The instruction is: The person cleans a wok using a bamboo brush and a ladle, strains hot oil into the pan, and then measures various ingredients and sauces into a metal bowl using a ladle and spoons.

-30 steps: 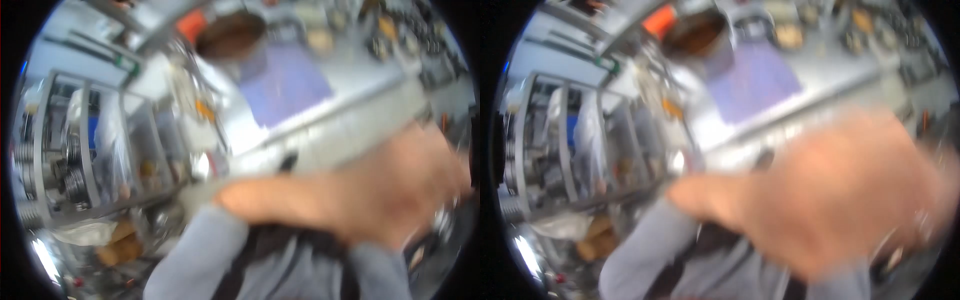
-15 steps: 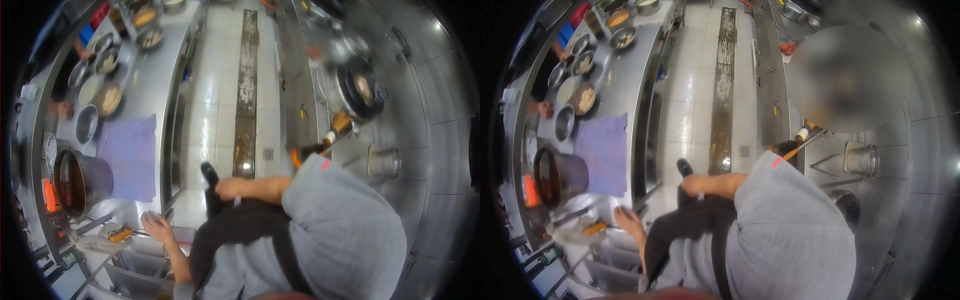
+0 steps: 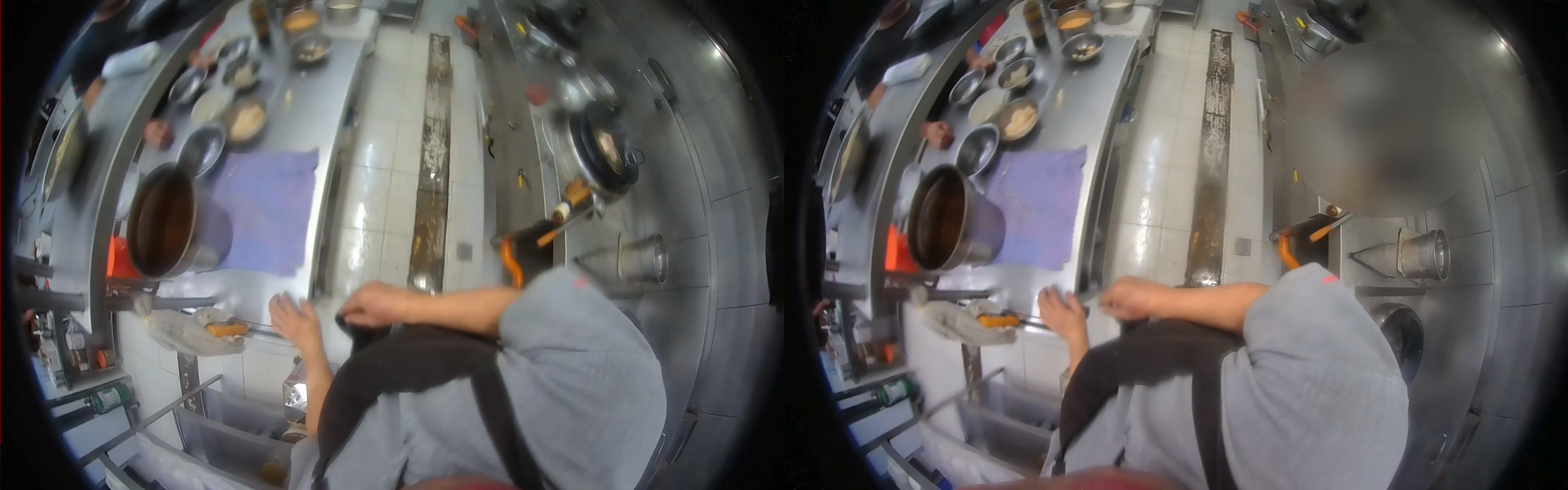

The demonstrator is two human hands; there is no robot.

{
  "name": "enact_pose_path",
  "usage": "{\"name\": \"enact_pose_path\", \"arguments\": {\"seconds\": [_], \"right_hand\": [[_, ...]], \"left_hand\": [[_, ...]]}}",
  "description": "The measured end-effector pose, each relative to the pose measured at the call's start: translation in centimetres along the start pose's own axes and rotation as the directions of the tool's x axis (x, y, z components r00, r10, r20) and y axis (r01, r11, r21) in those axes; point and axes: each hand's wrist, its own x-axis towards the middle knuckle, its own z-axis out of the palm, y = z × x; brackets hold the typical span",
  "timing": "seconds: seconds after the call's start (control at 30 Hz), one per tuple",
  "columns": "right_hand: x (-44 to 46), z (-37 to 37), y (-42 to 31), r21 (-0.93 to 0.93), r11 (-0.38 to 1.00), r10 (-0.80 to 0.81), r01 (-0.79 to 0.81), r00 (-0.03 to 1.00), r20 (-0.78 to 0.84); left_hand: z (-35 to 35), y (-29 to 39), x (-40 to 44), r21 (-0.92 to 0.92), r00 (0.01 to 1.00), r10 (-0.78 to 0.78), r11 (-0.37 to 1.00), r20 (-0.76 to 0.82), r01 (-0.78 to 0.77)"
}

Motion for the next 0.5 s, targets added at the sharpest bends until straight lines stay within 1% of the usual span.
{"name": "enact_pose_path", "arguments": {"seconds": [0.03, 0.07, 0.1, 0.13, 0.17, 0.2, 0.23, 0.27, 0.33, 0.37, 0.4, 0.43, 0.47, 0.5], "right_hand": [[1.2, -0.9, -3.6, 0.045, 0.992, -0.111, 0.117, 0.987, -0.117], [2.2, -2.3, -7.5, 0.076, 0.97, -0.207, 0.231, 0.948, -0.242], [2.6, -3.9, -11.3, 0.052, 0.942, -0.294, 0.331, 0.891, -0.345], [2.8, -5.8, -14.7, 0.016, 0.902, -0.381, 0.431, 0.814, -0.439], [2.5, -7.5, -17.5, -0.12, 0.825, -0.524, 0.552, 0.669, -0.528], [0.3, -10.2, -19.2, -0.28, 0.825, -0.549, 0.49, 0.813, -0.195], [1.1, -10.8, -22.1, -0.265, 0.638, -0.758, 0.723, 0.529, -0.382], [2.0, -11.3, -24.7, -0.299, 0.385, -0.818, 0.873, 0.173, -0.548], [2.3, -11.8, -27.6, -0.456, 0.255, -0.885, 0.853, 0.017, -0.465], [2.1, -12.2, -28.8, -0.438, 0.244, -0.878, 0.865, 0.005, -0.479], [1.8, -12.7, -29.9, -0.354, 0.312, -0.913, 0.882, 0.175, -0.369], [1.8, -12.9, -30.5, -0.285, 0.39, -0.915, 0.875, 0.334, -0.227], [2.5, -12.5, -30.3, -0.28, 0.383, -0.918, 0.88, 0.33, -0.218], [3.6, -11.9, -29.7, -0.352, 0.258, -0.953, 0.9, 0.177, -0.246]], "left_hand": [[-0.1, -0.5, -0.1, 0.004, 1.0, -0.003, 1.0, 0.001, 0.003], [-0.2, -0.9, -0.1, -0.025, 1.0, 0.012, 1.0, 0.025, -0.011], [-0.2, -1.1, -0.1, -0.058, 0.999, 0.028, 0.998, 0.046, -0.025], [-0.3, -1.4, 0.0, -0.056, 0.999, 0.029, 0.998, 0.042, -0.027], [-0.4, -1.9, 0.0, -0.082, 0.996, 0.074, 0.994, 0.054, -0.069], [-0.8, -2.4, 0.2, -0.103, 0.991, 0.116, 0.989, 0.065, -0.109], [-1.4, -2.6, 0.7, -0.127, 0.985, 0.143, 0.983, 0.098, -0.13], [-1.5, -2.9, 0.7, -0.152, 0.982, 0.166, 0.977, 0.085, -0.152], [-1.6, -3.3, 0.9, -0.206, 0.98, 0.193, 0.962, 0.048, -0.18], [-2.0, -3.4, 1.0, -0.179, 0.983, 0.177, 0.97, 0.047, -0.166], [-2.2, -3.1, 1.1, -0.207, 0.983, 0.178, 0.964, 0.05, -0.164], [-2.4, -3.0, 1.2, -0.243, 0.982, 0.183, 0.956, 0.053, -0.165], [-2.4, -3.1, 1.3, -0.243, 0.984, 0.173, 0.957, 0.046, -0.157], [-2.4, -3.1, 1.3, -0.252, 0.983, 0.179, 0.954, 0.037, -0.164]]}}
